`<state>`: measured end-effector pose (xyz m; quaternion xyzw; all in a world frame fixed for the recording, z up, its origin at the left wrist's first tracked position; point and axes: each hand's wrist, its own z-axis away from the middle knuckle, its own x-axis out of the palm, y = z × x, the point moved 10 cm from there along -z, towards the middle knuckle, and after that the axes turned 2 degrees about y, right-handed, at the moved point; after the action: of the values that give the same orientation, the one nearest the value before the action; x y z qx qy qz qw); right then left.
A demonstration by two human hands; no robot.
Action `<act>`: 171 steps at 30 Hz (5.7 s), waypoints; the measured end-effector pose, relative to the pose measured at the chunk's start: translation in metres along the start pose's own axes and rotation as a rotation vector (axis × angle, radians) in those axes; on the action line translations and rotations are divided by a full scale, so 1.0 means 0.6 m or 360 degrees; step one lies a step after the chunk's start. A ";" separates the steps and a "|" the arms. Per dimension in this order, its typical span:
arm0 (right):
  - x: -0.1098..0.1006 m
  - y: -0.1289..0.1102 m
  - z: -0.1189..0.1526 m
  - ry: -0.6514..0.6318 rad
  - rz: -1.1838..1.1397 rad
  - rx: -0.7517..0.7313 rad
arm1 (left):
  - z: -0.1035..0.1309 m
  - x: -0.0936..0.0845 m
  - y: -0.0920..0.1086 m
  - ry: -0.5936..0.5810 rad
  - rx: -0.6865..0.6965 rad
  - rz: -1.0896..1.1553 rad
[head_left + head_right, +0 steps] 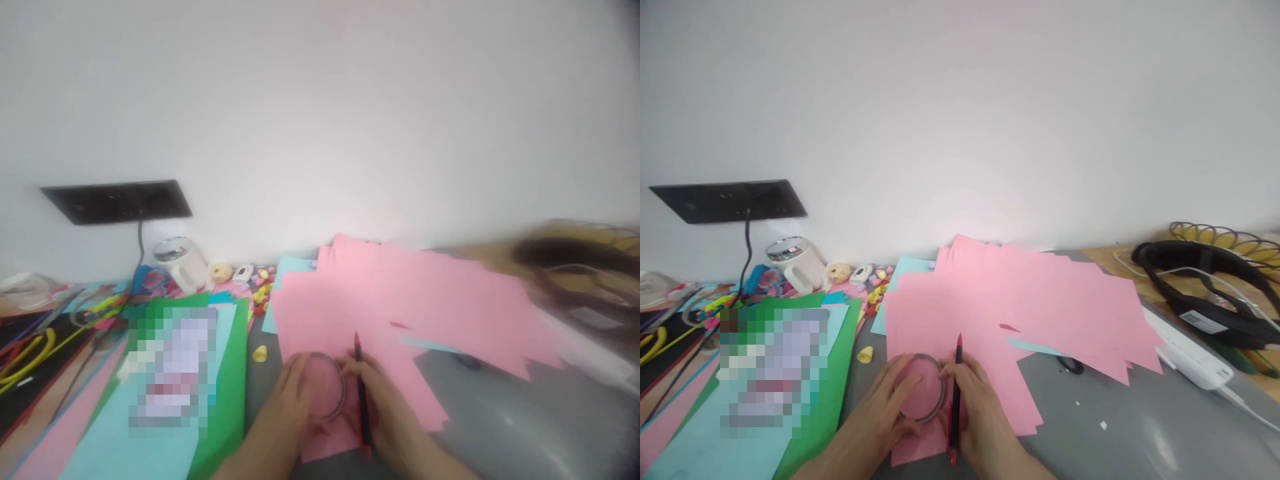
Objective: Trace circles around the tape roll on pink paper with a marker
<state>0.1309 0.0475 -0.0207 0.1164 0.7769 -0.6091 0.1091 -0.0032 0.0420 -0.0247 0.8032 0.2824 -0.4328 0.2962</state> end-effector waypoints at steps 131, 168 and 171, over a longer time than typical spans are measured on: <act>0.001 -0.091 0.051 -0.0639 0.0292 -0.0536 | -0.103 -0.022 0.040 -0.1247 -0.0217 -0.0150; 0.070 -0.139 0.096 -0.0535 0.0975 -0.1116 | -0.108 -0.019 0.045 -0.1294 -0.0202 -0.0177; 0.058 -0.123 0.104 -0.0530 0.0936 -0.1091 | -0.110 -0.020 0.049 -0.1293 -0.0177 -0.0178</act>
<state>0.0767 -0.0287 0.0219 0.1895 0.8390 -0.2716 0.4318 0.0472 0.0673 0.0220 0.5332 0.2086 -0.7143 0.4025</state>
